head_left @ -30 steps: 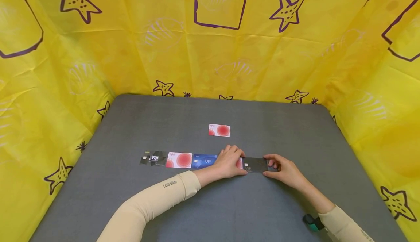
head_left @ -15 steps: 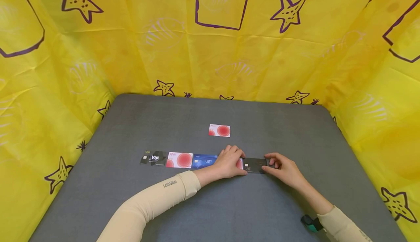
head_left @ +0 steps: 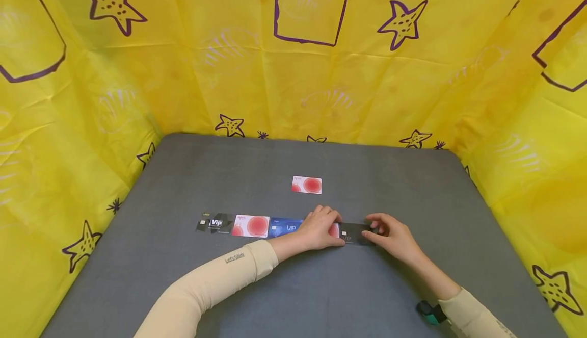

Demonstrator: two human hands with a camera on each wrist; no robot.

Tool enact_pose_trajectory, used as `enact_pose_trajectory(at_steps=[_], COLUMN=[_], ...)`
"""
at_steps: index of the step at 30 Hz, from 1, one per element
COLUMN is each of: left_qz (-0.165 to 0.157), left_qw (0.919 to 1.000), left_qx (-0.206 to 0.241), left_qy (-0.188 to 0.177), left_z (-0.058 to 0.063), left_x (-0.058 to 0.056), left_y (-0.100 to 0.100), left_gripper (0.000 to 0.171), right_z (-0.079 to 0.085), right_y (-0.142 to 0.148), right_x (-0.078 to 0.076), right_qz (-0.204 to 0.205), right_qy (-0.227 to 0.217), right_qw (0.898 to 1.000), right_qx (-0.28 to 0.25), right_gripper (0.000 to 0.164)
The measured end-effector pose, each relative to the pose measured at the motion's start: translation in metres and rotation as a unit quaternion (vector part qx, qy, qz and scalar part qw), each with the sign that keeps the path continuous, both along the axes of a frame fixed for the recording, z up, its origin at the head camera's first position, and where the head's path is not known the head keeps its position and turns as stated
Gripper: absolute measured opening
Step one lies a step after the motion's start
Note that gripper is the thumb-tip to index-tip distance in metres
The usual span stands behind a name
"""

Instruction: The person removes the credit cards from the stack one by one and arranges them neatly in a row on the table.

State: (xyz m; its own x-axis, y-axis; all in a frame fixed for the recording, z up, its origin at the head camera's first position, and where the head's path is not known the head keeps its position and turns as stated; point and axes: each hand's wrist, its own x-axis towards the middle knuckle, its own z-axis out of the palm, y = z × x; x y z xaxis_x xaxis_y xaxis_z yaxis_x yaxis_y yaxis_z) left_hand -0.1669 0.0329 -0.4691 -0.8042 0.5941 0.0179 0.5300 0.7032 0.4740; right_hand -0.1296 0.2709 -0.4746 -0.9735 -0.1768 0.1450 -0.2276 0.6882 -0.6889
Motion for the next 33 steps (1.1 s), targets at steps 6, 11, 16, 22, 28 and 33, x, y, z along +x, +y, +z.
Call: enact_pose_trajectory(at_steps=[6,11,16,22,28,33], left_qz=[-0.002,-0.010,-0.020,-0.039,-0.052,-0.039], left_qw=[0.9993,0.9978,0.9958,0.9939,0.9907,0.9895], left_qx=[0.038,0.065,0.087,0.100,0.123,0.136], left_qy=[-0.004,-0.011,-0.020,-0.028,-0.026,-0.027], left_z=[-0.001,-0.003,-0.002,0.003,0.004,0.004], left_x=[-0.003,-0.004,-0.005,-0.009,-0.014,-0.019], left_y=[-0.005,-0.013,-0.021,-0.034,-0.047,-0.057], left_gripper=[0.041,0.038,0.037,0.034,0.031,0.032], right_z=[-0.003,-0.005,-0.006,-0.005,-0.004,-0.003], right_y=[-0.005,-0.011,-0.016,-0.026,-0.036,-0.042], right_x=[-0.001,-0.003,-0.006,-0.010,-0.016,-0.021], right_qz=[0.004,0.010,0.018,0.038,0.046,0.054], right_qy=[-0.010,-0.012,-0.001,0.010,0.018,0.016], right_qw=[1.000,1.000,0.999,0.999,0.998,0.998], right_qx=[-0.008,-0.018,-0.029,-0.033,-0.036,-0.038], right_gripper=[0.033,0.032,0.031,0.029,0.028,0.030])
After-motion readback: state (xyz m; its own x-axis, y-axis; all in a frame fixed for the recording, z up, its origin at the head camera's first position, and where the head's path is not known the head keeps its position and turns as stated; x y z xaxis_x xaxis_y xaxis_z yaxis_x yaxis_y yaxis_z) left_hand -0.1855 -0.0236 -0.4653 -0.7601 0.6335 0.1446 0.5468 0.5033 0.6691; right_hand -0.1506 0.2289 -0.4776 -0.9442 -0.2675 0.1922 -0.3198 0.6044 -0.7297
